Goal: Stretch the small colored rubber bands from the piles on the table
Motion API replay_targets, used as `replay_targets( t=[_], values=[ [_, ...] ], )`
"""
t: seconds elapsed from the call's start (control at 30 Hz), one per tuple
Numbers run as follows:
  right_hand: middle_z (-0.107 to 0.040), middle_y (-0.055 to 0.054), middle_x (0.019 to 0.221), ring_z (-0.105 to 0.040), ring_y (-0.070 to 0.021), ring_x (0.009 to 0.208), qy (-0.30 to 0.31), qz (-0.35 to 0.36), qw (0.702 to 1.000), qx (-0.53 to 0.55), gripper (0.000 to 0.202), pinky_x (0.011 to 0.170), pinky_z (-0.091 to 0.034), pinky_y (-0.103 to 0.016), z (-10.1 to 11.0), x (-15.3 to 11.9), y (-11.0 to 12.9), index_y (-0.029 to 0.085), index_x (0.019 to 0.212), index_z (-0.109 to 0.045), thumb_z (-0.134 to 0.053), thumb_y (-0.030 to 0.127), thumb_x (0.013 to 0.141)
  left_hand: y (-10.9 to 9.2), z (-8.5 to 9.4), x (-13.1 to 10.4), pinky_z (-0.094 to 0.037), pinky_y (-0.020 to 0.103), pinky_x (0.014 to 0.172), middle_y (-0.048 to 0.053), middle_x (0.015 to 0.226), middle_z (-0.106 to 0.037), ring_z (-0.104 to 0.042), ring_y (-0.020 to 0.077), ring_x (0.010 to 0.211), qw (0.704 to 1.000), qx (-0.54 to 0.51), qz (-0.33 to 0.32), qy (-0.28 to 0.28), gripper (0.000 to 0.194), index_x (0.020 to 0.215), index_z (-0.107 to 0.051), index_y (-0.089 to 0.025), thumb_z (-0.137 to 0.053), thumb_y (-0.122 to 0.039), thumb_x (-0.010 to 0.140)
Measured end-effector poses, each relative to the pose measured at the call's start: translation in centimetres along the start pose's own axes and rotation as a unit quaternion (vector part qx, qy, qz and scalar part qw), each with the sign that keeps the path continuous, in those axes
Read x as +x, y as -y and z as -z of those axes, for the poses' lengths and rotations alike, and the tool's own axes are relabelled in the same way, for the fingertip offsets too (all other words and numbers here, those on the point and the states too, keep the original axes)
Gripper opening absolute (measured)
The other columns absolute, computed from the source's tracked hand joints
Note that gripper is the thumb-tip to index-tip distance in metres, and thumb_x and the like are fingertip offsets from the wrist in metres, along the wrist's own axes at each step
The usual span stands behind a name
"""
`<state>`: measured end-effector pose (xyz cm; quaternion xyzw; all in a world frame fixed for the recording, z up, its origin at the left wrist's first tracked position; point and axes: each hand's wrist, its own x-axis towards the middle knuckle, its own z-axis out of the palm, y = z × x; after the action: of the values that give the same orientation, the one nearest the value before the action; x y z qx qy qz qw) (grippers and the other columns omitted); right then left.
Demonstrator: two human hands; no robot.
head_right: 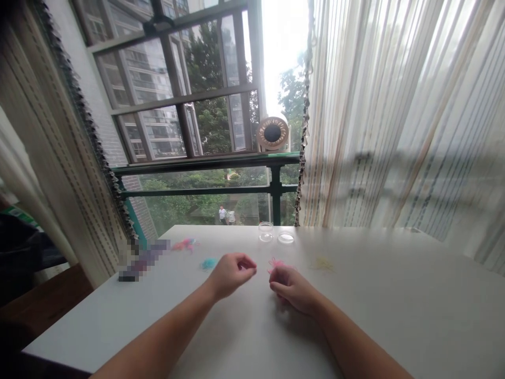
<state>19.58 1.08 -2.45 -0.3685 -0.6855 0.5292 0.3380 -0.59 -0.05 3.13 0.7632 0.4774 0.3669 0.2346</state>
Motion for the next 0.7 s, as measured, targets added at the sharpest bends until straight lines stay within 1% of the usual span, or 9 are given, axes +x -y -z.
replay_targets(
  t=[0.03, 0.1, 0.17, 0.23, 0.43, 0.7],
  values=[
    [-0.047, 0.006, 0.054, -0.043, -0.0066, 0.042, -0.005, 0.001, 1.0, 0.002, 0.021, 0.039, -0.034, -0.018, 0.0, 0.0, 0.0, 0.017, 0.078, -0.05, -0.059, 0.035, 0.073, -0.6, -0.9, 0.2, -0.047, 0.024, 0.062, 0.003, 0.076, -0.069, -0.061, 0.0139, 0.068, 1.0, -0.006, -0.009, 0.015, 0.018, 0.078, -0.067, -0.018, -0.057, -0.03, 0.069],
    [-0.047, 0.006, 0.054, -0.043, -0.0064, 0.041, -0.011, 0.005, 1.0, 0.01, 0.024, 0.039, -0.034, -0.018, -0.1, 0.0, -0.1, 0.017, 0.078, -0.049, -0.06, 0.038, 0.073, -1.2, -2.3, 0.5, -0.046, 0.023, 0.061, 0.003, 0.077, -0.068, -0.061, 0.0135, 0.067, 0.999, -0.02, -0.011, 0.025, 0.016, 0.077, -0.064, -0.017, -0.058, -0.028, 0.068],
    [-0.046, 0.006, 0.052, -0.042, -0.0059, 0.039, -0.01, 0.008, 1.0, 0.018, 0.026, 0.038, -0.034, -0.018, -0.1, 0.1, -0.1, 0.017, 0.076, -0.048, -0.06, 0.04, 0.073, -1.3, -3.3, 0.4, -0.045, 0.023, 0.06, 0.003, 0.076, -0.067, -0.06, 0.0129, 0.067, 0.999, -0.034, -0.011, 0.018, 0.013, 0.077, -0.061, -0.017, -0.058, -0.025, 0.067],
    [-0.046, 0.007, 0.049, -0.041, -0.0056, 0.038, -0.006, 0.012, 1.0, 0.022, 0.027, 0.037, -0.032, -0.017, -0.2, 0.1, 0.0, 0.017, 0.074, -0.047, -0.059, 0.041, 0.073, -0.9, -3.9, 0.1, -0.044, 0.023, 0.061, 0.002, 0.076, -0.066, -0.059, 0.0127, 0.068, 0.999, -0.034, -0.02, 0.011, 0.01, 0.076, -0.059, -0.018, -0.057, -0.022, 0.067],
    [-0.045, 0.008, 0.042, -0.04, -0.0062, 0.036, -0.007, 0.007, 1.0, 0.015, 0.026, 0.036, -0.028, -0.017, -0.1, 0.0, 0.2, 0.016, 0.071, -0.049, -0.058, 0.04, 0.073, 0.4, -4.2, -0.8, -0.043, 0.025, 0.062, 0.003, 0.074, -0.064, -0.057, 0.0136, 0.069, 0.998, -0.012, -0.05, 0.028, 0.007, 0.074, -0.057, -0.018, -0.056, -0.02, 0.068],
    [-0.045, 0.007, 0.045, -0.041, -0.0058, 0.038, 0.005, 0.008, 1.0, 0.014, 0.027, 0.037, -0.029, -0.017, 0.1, -0.1, 0.4, 0.016, 0.07, -0.049, -0.063, 0.039, 0.069, 0.7, -4.3, -0.7, -0.041, 0.023, 0.06, 0.002, 0.074, -0.062, -0.057, 0.0123, 0.069, 0.998, -0.037, -0.048, 0.026, 0.009, 0.077, -0.056, -0.017, -0.054, -0.02, 0.069]
  ],
)
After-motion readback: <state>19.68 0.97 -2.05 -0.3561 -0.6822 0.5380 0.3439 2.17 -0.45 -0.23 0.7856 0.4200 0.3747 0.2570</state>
